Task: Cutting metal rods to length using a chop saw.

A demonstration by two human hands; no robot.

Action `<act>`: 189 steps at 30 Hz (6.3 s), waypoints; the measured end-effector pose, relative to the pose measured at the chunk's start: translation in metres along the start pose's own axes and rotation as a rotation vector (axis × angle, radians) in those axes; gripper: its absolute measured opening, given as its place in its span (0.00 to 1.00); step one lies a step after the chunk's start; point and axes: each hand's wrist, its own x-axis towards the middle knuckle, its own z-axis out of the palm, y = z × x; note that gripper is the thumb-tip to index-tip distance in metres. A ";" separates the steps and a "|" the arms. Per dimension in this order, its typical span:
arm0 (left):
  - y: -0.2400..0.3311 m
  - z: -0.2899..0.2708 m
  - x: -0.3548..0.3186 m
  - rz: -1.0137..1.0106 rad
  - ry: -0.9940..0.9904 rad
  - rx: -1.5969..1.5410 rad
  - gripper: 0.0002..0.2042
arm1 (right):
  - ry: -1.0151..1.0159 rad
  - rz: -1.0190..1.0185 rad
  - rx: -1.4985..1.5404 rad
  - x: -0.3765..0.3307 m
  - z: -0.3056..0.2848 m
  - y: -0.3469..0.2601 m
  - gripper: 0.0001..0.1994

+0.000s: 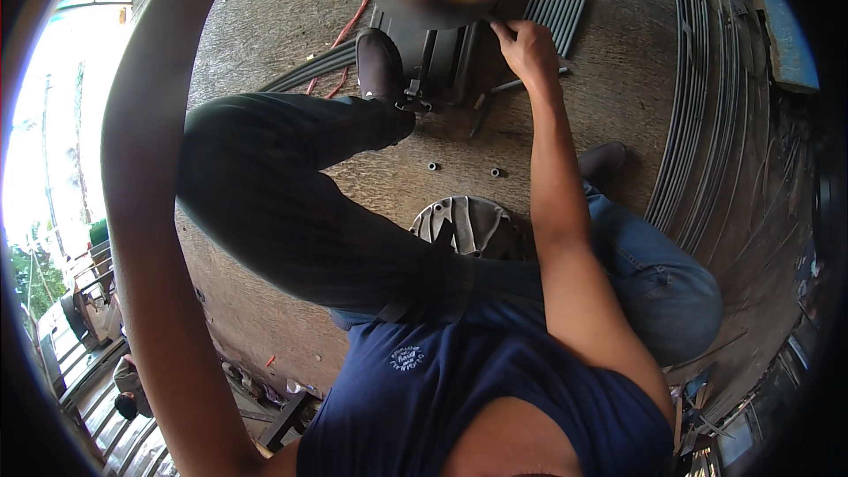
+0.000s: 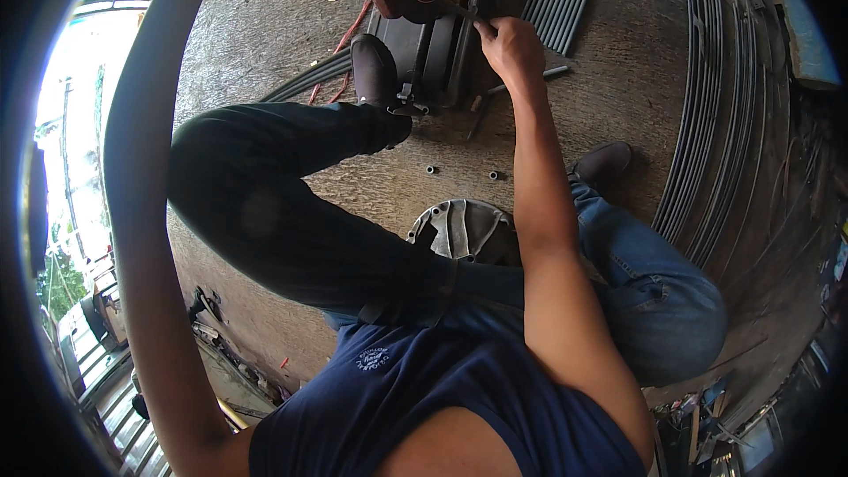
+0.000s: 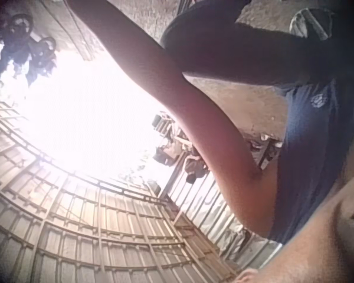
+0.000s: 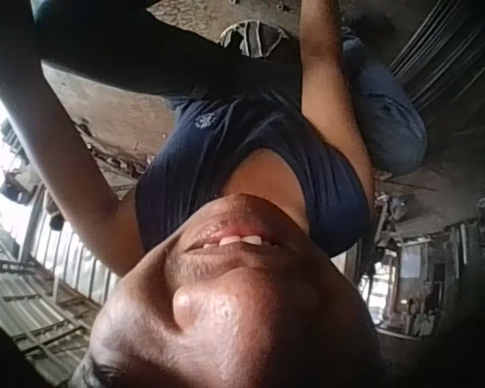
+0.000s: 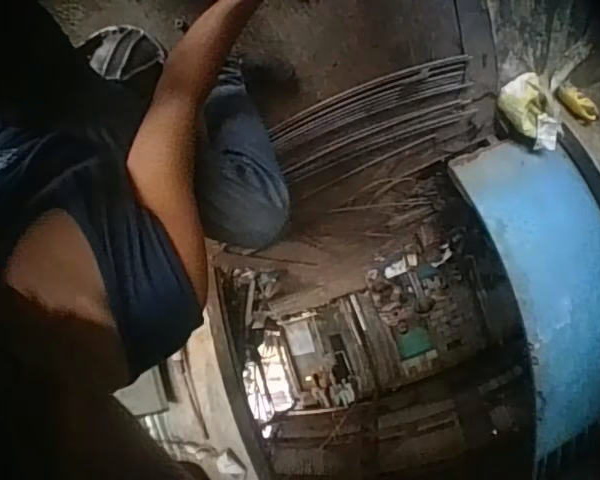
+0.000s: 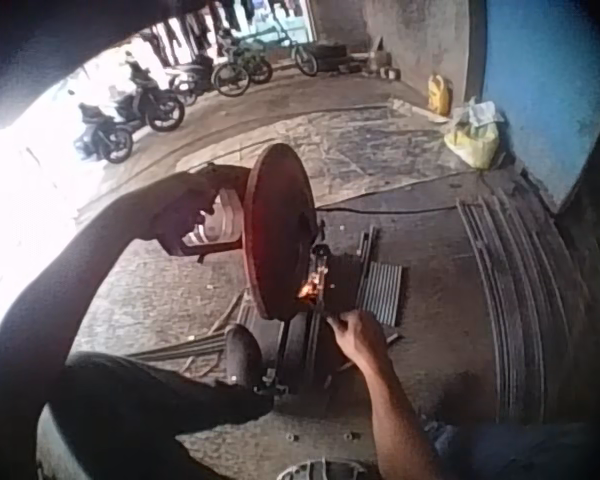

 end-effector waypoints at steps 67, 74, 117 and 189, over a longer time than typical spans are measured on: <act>-0.001 0.002 -0.005 -0.059 0.053 0.007 0.16 | -0.303 0.200 -0.028 0.007 0.004 0.007 0.23; 0.003 0.000 -0.002 -0.157 0.035 -0.016 0.15 | -0.202 0.133 -0.045 0.003 0.008 0.003 0.23; 0.009 0.011 -0.016 -0.137 -0.013 0.003 0.13 | 0.020 0.040 -0.086 -0.007 0.013 0.001 0.15; -0.001 0.007 -0.003 0.011 0.106 0.029 0.12 | -0.260 0.028 -0.045 0.012 -0.023 0.022 0.20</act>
